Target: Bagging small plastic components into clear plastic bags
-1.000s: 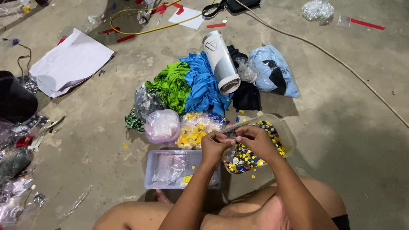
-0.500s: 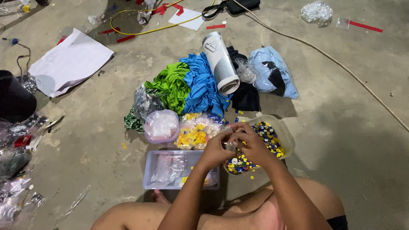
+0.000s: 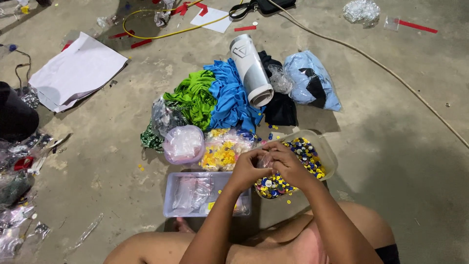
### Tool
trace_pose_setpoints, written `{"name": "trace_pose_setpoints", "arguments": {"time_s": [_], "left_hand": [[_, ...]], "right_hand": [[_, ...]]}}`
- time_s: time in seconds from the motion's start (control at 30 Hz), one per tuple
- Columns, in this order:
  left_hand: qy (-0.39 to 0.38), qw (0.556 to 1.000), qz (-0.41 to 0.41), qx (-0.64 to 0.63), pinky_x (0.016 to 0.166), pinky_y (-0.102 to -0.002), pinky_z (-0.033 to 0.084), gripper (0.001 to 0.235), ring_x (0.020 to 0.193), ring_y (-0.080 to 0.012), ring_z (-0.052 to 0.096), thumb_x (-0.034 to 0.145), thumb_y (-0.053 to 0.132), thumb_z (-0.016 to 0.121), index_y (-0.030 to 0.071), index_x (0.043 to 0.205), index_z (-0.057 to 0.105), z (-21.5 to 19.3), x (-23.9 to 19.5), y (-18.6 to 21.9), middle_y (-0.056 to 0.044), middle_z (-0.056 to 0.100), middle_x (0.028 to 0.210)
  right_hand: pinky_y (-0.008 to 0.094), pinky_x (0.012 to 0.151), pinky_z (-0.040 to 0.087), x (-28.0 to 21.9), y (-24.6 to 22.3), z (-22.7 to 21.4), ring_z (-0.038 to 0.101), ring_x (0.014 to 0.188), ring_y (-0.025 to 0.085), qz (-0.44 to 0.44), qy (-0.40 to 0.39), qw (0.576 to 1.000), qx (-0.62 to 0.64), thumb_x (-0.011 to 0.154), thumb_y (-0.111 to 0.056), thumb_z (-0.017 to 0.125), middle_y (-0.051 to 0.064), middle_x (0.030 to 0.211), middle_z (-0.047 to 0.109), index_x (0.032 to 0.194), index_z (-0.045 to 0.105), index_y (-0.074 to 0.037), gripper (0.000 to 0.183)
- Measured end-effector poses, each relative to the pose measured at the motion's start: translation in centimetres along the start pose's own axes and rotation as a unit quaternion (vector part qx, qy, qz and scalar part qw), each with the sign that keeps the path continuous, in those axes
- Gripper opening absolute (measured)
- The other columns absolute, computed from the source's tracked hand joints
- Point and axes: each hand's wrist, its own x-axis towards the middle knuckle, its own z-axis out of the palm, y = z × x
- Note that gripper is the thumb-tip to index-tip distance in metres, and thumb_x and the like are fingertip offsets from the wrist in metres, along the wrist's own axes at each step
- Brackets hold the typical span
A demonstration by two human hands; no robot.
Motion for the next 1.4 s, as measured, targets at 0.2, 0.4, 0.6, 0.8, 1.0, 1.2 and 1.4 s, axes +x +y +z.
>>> {"name": "trace_pose_setpoints", "arguments": {"time_s": [0.2,0.4,0.6,0.8,1.0,1.2,1.4], "left_hand": [[0.048,0.999,-0.008,0.001,0.065,-0.021,0.049,0.038,0.073,-0.0077,0.062,0.063,0.01,0.096,0.004,0.096,0.079,0.0,-0.5,1.1,-0.001,0.069,0.072],[0.143,0.99,-0.019,0.002,0.061,-0.023,0.047,0.032,0.066,-0.0092,0.061,0.07,0.014,0.095,0.002,0.094,0.079,-0.9,0.5,-0.6,-0.004,0.068,0.069],[0.181,0.983,-0.006,0.007,0.064,-0.025,0.05,0.027,0.069,-0.0101,0.062,0.077,0.019,0.091,0.005,0.097,0.08,-2.3,0.8,-0.7,-0.005,0.07,0.07],[0.176,0.984,-0.002,0.001,0.067,-0.028,0.053,0.026,0.072,-0.0124,0.066,0.081,0.019,0.088,0.003,0.1,0.079,-2.5,0.6,-0.4,-0.009,0.074,0.074],[0.172,0.985,-0.002,-0.005,0.067,-0.026,0.053,0.027,0.073,-0.0098,0.065,0.082,0.021,0.088,0.004,0.101,0.079,-1.9,0.8,0.1,-0.007,0.074,0.074],[0.171,0.985,-0.002,-0.005,0.072,-0.029,0.054,0.029,0.078,-0.0122,0.064,0.082,0.02,0.088,0.002,0.102,0.079,-1.7,0.6,0.4,-0.01,0.074,0.078],[0.163,0.987,-0.004,-0.008,0.072,-0.03,0.054,0.028,0.08,-0.0125,0.066,0.084,0.02,0.088,0.002,0.104,0.079,-1.8,0.6,0.2,-0.012,0.075,0.08]], "right_hand": [[0.064,0.103,0.042,-0.1,0.3,-0.4,0.057,0.126,0.046,-0.01,0.016,0.997,0.074,0.089,-0.001,0.053,0.022,0.134,0.06,0.082,0.069,-0.001,0.018],[0.053,0.099,0.054,0.0,1.4,-2.4,0.066,0.119,0.042,0.238,0.161,0.957,0.022,0.097,-0.01,0.058,0.021,0.125,0.071,0.115,0.079,-0.002,0.029],[0.063,0.114,0.032,0.0,11.2,-3.6,0.053,0.135,0.041,0.35,0.081,0.898,-0.255,0.098,-0.052,0.061,0.011,0.142,0.056,0.139,0.066,-0.019,0.053],[0.067,0.112,0.039,1.5,5.3,-1.9,0.047,0.134,0.06,0.351,0.019,0.927,-0.132,0.105,-0.036,0.05,0.038,0.144,0.045,0.147,0.051,0.005,0.059],[0.071,0.117,0.034,1.3,-1.0,-1.3,0.038,0.143,0.059,0.373,-0.049,0.926,-0.019,0.107,-0.036,0.047,0.042,0.152,0.038,0.153,0.036,0.012,0.067],[0.083,0.118,0.011,0.9,1.8,-1.0,0.004,0.152,0.061,0.436,-0.039,0.89,0.124,0.099,-0.057,0.063,0.037,0.165,0.003,0.16,0.018,0.006,0.099],[0.087,0.109,0.001,0.6,11.8,-0.2,0.003,0.148,0.067,0.412,-0.01,0.891,0.192,0.094,-0.023,0.072,0.032,0.166,0.007,0.135,0.058,-0.002,0.048]]}}
